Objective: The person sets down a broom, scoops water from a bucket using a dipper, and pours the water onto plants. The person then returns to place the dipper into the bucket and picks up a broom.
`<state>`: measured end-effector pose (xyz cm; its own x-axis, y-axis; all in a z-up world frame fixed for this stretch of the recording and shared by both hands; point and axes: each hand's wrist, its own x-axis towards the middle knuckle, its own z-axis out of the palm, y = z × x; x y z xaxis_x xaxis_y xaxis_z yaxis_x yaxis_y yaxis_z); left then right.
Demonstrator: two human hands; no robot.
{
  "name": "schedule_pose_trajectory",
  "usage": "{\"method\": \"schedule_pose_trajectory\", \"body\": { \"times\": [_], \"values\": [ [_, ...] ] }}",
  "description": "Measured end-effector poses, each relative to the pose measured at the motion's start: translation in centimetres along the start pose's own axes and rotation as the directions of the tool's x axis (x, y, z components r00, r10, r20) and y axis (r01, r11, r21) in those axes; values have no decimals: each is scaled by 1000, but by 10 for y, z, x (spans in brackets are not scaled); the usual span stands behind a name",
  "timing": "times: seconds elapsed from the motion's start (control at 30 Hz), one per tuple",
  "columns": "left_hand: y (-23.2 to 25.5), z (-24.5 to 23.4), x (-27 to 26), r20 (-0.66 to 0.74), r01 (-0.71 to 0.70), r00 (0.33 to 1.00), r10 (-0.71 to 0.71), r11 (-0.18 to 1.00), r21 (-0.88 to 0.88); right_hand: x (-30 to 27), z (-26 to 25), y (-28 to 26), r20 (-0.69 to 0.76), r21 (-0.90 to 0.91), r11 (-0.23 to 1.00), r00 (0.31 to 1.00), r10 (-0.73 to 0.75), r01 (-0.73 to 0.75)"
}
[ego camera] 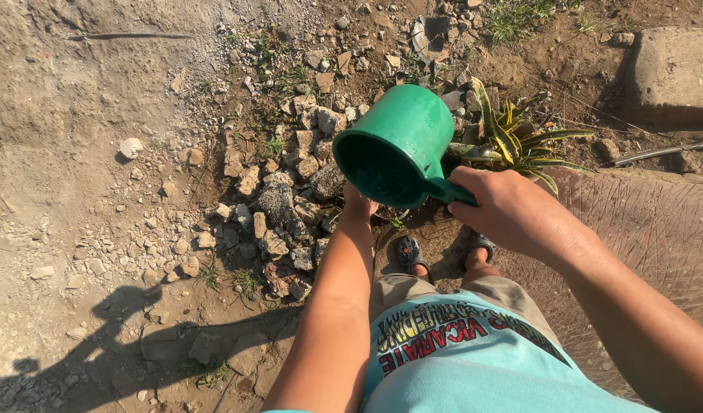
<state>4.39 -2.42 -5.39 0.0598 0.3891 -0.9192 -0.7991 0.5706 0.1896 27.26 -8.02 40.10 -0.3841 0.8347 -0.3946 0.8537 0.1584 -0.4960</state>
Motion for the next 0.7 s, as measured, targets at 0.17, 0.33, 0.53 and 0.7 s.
{"method": "schedule_pose_trajectory", "body": {
  "times": [0.17,0.33,0.53,0.7],
  "values": [
    [16,-3,-23,133,-158,979,152,987,35,-6,6,-11,46,53,999,999,-4,2],
    [16,-3,-56,193,-179,967,165,982,55,-6,6,-10,69,101,995,998,3,-10],
    [5,16,-81,238,-200,957,168,973,117,-6,8,4,42,114,993,999,-17,12],
    [8,35,-107,-94,-31,994,59,960,279,-6,7,16,27,76,997,1000,-10,8]
  ]
}}
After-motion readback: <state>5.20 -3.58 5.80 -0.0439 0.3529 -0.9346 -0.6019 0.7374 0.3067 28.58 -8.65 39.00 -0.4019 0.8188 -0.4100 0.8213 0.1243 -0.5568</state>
